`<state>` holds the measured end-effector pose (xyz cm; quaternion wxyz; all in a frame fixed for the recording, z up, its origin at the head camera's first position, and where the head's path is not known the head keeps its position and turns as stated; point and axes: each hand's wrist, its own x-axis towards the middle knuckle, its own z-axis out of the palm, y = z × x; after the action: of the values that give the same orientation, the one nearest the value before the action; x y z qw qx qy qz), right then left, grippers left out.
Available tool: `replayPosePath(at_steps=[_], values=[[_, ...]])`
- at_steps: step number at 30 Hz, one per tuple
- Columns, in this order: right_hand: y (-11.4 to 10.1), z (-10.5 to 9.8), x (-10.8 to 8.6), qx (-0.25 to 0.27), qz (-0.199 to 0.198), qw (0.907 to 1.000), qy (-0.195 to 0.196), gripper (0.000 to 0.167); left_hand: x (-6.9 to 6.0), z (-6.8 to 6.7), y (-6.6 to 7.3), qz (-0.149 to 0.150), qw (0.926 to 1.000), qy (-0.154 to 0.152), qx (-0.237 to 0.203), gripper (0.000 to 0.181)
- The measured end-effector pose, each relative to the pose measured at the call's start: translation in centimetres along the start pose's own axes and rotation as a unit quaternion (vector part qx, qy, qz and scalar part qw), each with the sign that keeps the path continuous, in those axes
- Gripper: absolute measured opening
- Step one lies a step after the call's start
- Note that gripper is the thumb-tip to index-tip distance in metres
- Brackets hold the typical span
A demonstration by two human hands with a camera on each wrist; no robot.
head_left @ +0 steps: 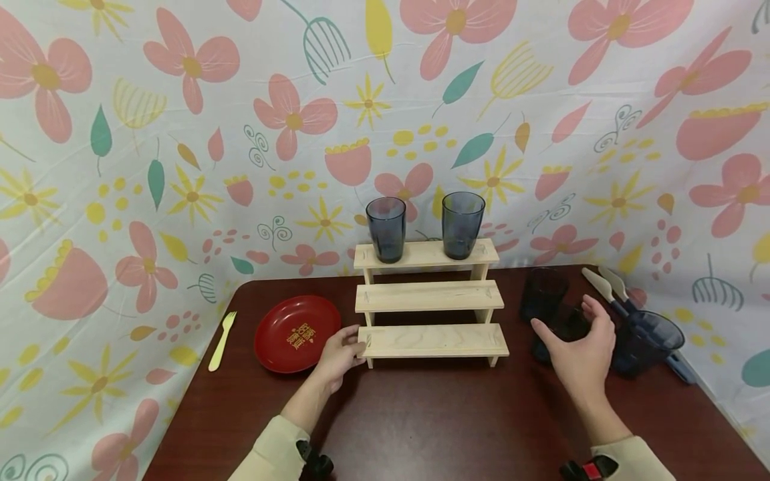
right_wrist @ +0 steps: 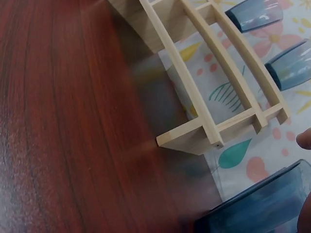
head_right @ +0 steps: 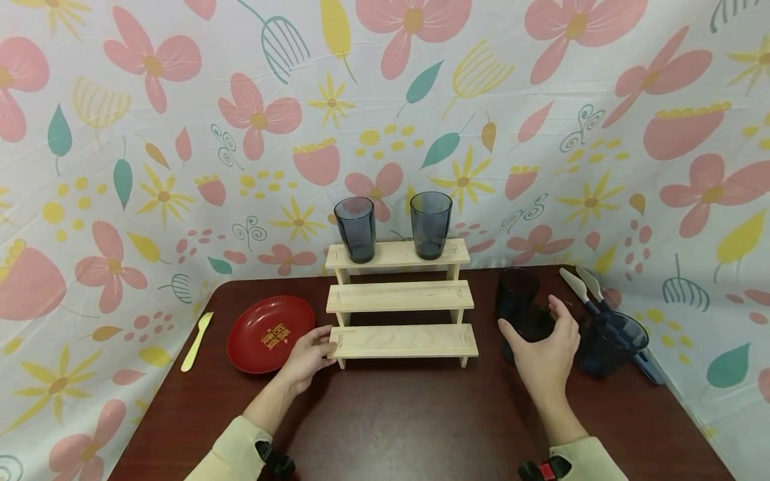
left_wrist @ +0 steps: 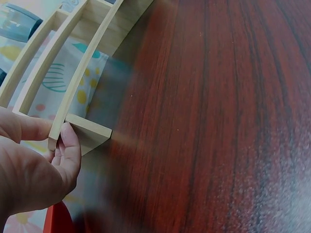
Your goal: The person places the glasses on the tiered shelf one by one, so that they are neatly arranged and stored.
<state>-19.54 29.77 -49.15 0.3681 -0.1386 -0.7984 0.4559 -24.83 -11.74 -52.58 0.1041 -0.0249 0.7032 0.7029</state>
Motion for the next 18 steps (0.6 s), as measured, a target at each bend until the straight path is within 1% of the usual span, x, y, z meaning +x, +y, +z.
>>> replayPosePath(at_steps=[3, 6, 10, 12, 18], values=[[0.6, 0.0, -0.1, 0.0, 0.011, 0.9999, -0.001, 0.095, 0.0, 0.0, 0.0, -0.001, 1.0, 0.0, -0.002, 0.058], [1.2, 0.1, -0.3, 0.0, 0.036, 0.9993, -0.009, 0.097, -0.1, 0.1, 0.0, 0.001, 1.0, -0.001, -0.002, 0.059], [1.7, 0.0, -0.6, -0.005, 0.077, 0.9965, -0.03, 0.1, -0.1, 0.1, 0.0, 0.004, 1.0, -0.001, -0.002, 0.059], [1.9, -0.1, -0.7, -0.007, 0.091, 0.995, -0.04, 0.101, -0.1, 0.1, 0.1, 0.005, 1.0, -0.002, 0.0, 0.058], [2.8, -0.2, -1.0, -0.013, 0.111, 0.9918, -0.062, 0.106, -0.2, 0.1, 0.2, 0.0, 1.0, 0.003, 0.003, 0.057]])
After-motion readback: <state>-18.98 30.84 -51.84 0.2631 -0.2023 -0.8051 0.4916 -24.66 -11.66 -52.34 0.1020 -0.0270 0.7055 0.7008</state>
